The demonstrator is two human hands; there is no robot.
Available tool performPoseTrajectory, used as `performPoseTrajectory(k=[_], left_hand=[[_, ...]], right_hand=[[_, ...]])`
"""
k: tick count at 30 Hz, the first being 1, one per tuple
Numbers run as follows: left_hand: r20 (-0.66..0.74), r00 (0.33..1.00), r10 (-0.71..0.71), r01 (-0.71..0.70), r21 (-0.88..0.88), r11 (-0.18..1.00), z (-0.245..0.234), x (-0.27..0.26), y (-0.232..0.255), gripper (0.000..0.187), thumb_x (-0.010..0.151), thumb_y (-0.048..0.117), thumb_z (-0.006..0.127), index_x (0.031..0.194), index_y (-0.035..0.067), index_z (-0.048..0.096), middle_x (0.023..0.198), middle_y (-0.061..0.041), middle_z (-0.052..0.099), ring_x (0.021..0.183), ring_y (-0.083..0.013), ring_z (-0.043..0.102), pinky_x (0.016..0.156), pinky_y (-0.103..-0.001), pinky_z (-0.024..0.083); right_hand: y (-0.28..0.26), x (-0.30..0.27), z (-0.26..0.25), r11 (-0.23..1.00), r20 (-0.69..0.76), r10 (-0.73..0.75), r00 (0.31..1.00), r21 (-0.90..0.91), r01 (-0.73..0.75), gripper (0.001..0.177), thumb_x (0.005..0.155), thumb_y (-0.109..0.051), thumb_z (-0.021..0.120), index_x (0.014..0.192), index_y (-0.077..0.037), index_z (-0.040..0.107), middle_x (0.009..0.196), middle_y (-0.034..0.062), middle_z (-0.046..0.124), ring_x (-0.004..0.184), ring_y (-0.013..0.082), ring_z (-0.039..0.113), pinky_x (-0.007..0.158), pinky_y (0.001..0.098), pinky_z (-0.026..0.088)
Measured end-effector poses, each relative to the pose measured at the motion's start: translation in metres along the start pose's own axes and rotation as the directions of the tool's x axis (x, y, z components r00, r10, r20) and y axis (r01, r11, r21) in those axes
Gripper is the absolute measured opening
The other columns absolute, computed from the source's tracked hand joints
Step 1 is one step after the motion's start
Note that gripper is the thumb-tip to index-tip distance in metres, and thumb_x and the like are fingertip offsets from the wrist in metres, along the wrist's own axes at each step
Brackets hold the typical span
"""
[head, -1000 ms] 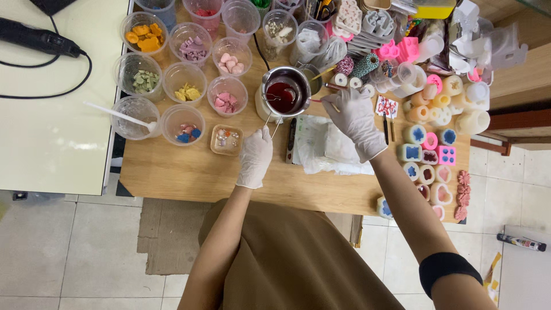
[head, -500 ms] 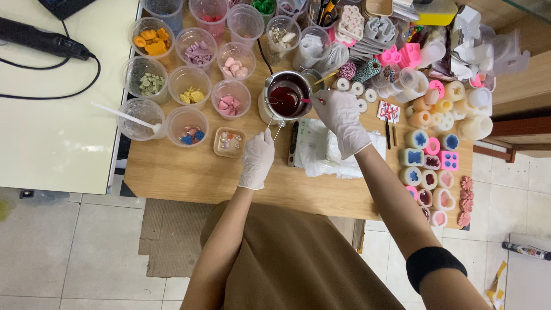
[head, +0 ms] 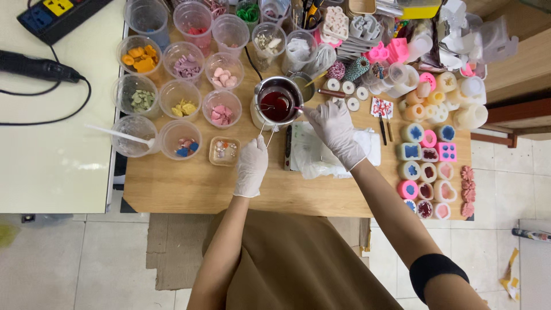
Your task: The person uses a wooden stick to stir a dark red liquid inside a small metal pot on a table filled with various candle-making supplies and molds.
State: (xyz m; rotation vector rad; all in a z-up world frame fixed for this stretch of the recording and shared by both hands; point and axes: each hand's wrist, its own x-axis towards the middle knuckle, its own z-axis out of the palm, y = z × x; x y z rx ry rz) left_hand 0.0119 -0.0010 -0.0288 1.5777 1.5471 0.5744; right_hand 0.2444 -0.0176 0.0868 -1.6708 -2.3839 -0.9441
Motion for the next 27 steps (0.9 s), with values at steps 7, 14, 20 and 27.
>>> performPoseTrajectory(k=[7,14,20,27], left_hand=[[0.012,1.000,0.023,-0.023,0.009,1.000,-0.015,0.002,0.008,0.053,0.107,0.041,0.041,0.091,0.002,0.073,0.089,-0.026,0.072,0.085,-0.0474,0.068,0.076,-0.057,0.052],[0.216,0.966,-0.142,0.150,-0.019,0.989,-0.039,-0.011,0.039,0.059,0.106,0.046,0.034,0.096,0.003,0.073,0.076,-0.020,0.073,0.072,-0.0381,0.071,0.067,-0.051,0.053],[0.327,0.925,-0.196,0.236,-0.088,0.968,-0.040,-0.010,0.046,0.057,0.103,0.047,0.033,0.104,0.004,0.070,0.070,-0.017,0.073,0.061,-0.0295,0.072,0.062,-0.043,0.053],[0.308,0.938,-0.160,0.069,0.286,0.956,-0.046,-0.008,0.034,0.063,0.104,0.050,0.041,0.134,-0.004,0.054,0.108,-0.030,0.071,0.103,-0.0456,0.068,0.093,-0.053,0.050]], right_hand=[[0.011,0.008,-0.020,0.982,0.111,0.035,0.993,0.181,-0.055,0.018,0.087,-0.032,0.074,0.103,-0.027,0.079,0.072,0.0005,0.059,0.076,0.0238,0.062,0.079,0.0414,0.048],[0.012,-0.028,-0.052,-0.262,0.725,0.663,0.187,0.459,-0.849,0.024,0.099,-0.035,0.068,0.104,-0.012,0.074,0.075,-0.0059,0.058,0.067,0.0047,0.048,0.060,0.0249,0.040],[0.018,-0.107,-0.043,-0.729,0.814,0.577,0.068,0.551,-0.405,0.023,0.100,-0.032,0.067,0.109,-0.013,0.075,0.080,-0.0114,0.054,0.070,0.0028,0.042,0.068,0.0214,0.039],[0.060,-0.204,-0.041,-0.609,0.618,0.771,-0.152,0.647,-0.459,0.023,0.094,-0.020,0.073,0.111,-0.005,0.075,0.096,-0.0067,0.072,0.087,0.0018,0.061,0.078,0.0214,0.047]])
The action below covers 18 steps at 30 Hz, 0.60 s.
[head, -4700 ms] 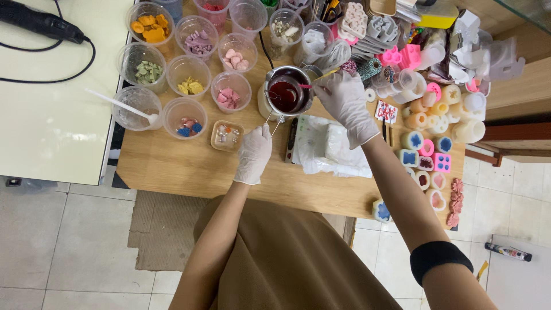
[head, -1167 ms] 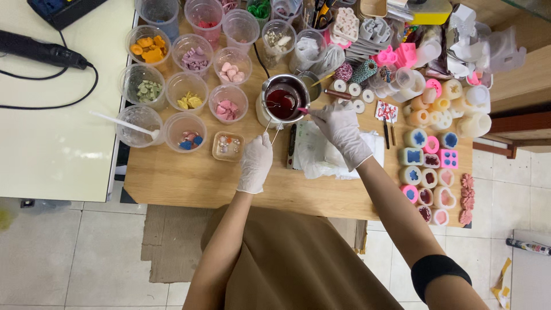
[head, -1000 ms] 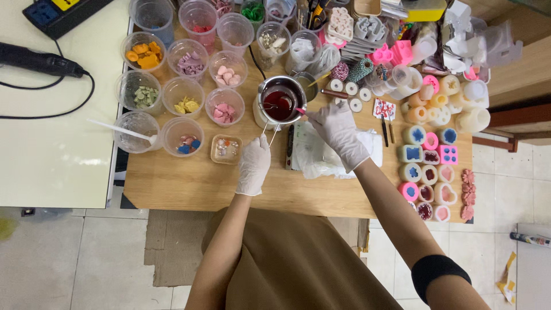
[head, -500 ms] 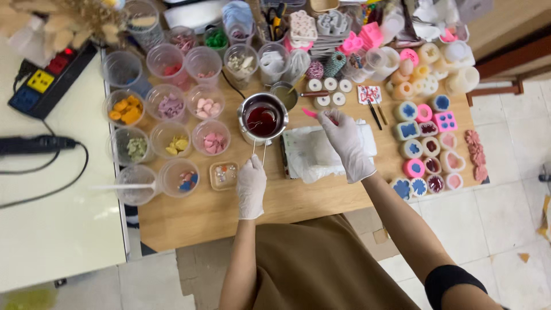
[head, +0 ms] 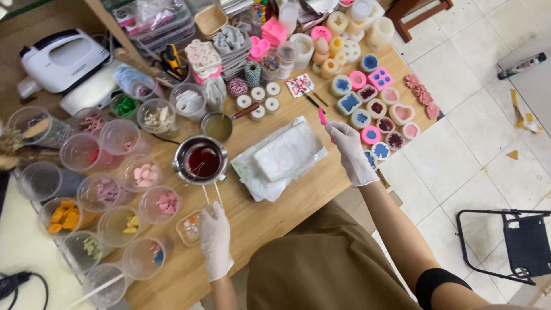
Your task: The person uses a wooden stick to stir a dark red liquid inside a small metal pot on a table filled with various candle-making supplies and molds.
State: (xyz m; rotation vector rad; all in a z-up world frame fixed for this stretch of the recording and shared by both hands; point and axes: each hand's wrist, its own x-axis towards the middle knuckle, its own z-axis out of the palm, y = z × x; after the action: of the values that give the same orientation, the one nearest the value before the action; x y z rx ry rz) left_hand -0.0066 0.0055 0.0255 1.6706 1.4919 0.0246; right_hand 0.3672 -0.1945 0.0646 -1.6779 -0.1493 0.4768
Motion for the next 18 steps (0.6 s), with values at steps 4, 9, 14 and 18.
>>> performPoseTrajectory(k=[4,9,14,18], left_hand=[[-0.047,0.988,0.147,-0.129,0.278,0.952,-0.009,-0.021,-0.017,0.079,0.099,0.052,0.049,0.151,-0.007,0.035,0.138,-0.039,0.053,0.124,-0.0504,0.056,0.102,-0.052,0.045],[0.023,0.985,-0.169,0.136,0.486,0.863,-0.019,-0.039,-0.010,0.083,0.100,0.057,0.044,0.161,0.002,0.033,0.130,-0.035,0.065,0.119,-0.0471,0.066,0.104,-0.053,0.050],[-0.173,0.959,-0.223,0.280,0.492,0.824,0.022,-0.066,-0.001,0.080,0.098,0.060,0.045,0.163,0.013,0.045,0.120,-0.033,0.072,0.112,-0.0455,0.072,0.099,-0.054,0.054],[-0.097,0.992,-0.085,0.119,0.441,0.890,0.060,-0.083,0.011,0.080,0.093,0.064,0.049,0.151,0.009,0.049,0.120,-0.029,0.070,0.109,-0.0446,0.068,0.095,-0.052,0.053]], right_hand=[[0.013,0.047,-0.036,0.965,-0.042,-0.043,0.998,-0.261,0.031,0.025,0.097,-0.020,0.073,0.114,-0.002,0.075,0.086,-0.0007,0.068,0.076,0.0083,0.058,0.069,0.0277,0.047],[0.017,0.104,-0.038,0.733,0.025,-0.139,0.990,-0.669,0.120,0.026,0.085,-0.025,0.078,0.104,-0.007,0.078,0.092,0.0094,0.078,0.085,0.0195,0.075,0.078,0.0328,0.057],[0.004,0.156,-0.025,0.506,0.143,-0.092,0.986,-0.846,0.170,0.022,0.084,-0.027,0.072,0.102,-0.016,0.080,0.092,0.0113,0.078,0.089,0.0293,0.073,0.079,0.0407,0.055],[0.017,0.216,-0.014,0.286,0.269,-0.243,0.932,-0.898,0.333,0.013,0.088,-0.025,0.070,0.088,-0.016,0.081,0.087,0.0121,0.076,0.084,0.0314,0.074,0.076,0.0443,0.056]])
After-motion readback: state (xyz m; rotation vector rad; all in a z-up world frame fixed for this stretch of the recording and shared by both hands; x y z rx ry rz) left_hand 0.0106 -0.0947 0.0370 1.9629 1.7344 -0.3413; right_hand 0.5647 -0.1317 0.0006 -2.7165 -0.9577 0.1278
